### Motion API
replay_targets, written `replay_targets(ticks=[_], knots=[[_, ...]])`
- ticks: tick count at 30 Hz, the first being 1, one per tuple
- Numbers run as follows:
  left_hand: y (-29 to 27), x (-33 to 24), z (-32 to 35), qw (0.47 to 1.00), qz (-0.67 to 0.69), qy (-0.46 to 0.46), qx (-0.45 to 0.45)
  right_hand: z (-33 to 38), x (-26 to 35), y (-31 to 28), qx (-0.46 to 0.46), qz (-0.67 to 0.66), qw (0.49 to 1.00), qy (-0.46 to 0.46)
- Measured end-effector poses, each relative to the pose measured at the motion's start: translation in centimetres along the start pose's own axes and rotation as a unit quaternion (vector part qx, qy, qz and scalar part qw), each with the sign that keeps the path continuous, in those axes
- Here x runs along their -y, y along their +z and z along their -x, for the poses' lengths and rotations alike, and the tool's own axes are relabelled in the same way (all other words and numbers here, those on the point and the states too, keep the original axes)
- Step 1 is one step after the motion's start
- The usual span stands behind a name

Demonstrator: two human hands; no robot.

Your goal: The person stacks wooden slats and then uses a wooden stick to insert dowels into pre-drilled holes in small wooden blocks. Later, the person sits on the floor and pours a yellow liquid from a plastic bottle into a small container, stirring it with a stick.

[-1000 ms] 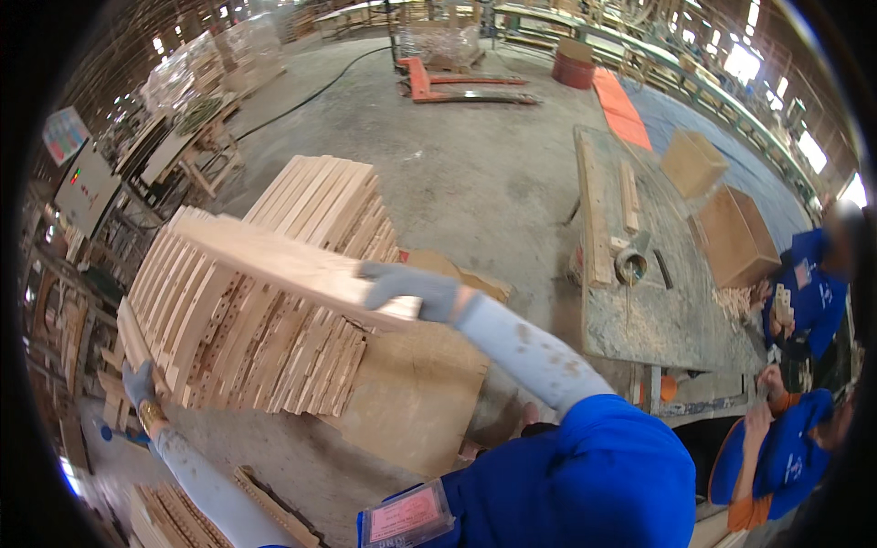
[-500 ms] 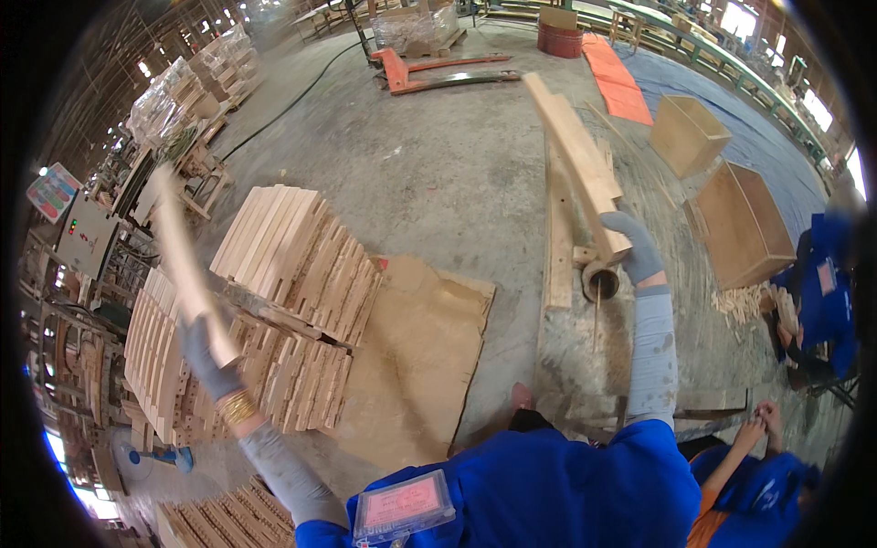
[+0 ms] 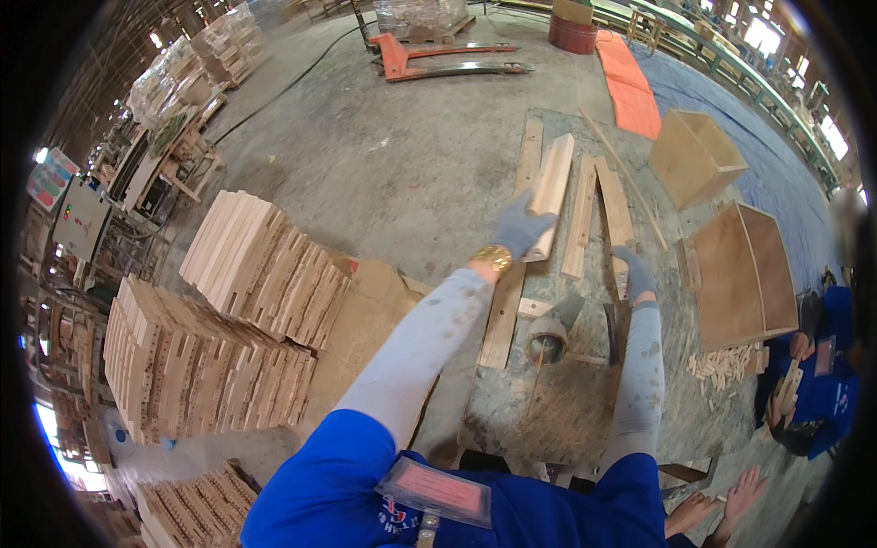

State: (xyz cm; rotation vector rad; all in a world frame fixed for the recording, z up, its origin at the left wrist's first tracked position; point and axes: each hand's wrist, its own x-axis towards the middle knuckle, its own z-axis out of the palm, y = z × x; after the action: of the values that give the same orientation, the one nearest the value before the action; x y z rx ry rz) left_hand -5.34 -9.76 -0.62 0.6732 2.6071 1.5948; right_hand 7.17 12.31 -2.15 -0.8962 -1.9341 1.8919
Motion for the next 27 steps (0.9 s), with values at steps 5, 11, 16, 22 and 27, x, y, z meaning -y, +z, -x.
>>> replay_targets(ticks=[5, 11, 16, 22, 27], knots=[[4.1, -0.1, -1.1, 0.968, 0.151, 0.051, 0.196, -6.3, -1.6, -4.2, -0.038, 0.219, 0.972, -0.082], [-8.7, 8.4, 10.4, 0.992, 0.016, -0.013, 0.123, -5.6, 4.0, 4.0, 0.158, 0.128, 0.962, -0.183], [-25.7, 14.9, 28.4, 0.957, 0.168, -0.236, -0.024, 4.4, 10.8, 19.8, 0.239, 0.262, 0.88, -0.315], [-39.9, 17.2, 54.6, 0.785, 0.333, -0.266, -0.449, 24.1, 9.9, 44.9, 0.535, 0.21, 0.766, -0.286], [-42.1, 14.7, 69.4, 0.584, 0.331, -0.235, -0.703, 40.4, 8.3, 63.9, 0.639, 0.148, 0.728, -0.199]])
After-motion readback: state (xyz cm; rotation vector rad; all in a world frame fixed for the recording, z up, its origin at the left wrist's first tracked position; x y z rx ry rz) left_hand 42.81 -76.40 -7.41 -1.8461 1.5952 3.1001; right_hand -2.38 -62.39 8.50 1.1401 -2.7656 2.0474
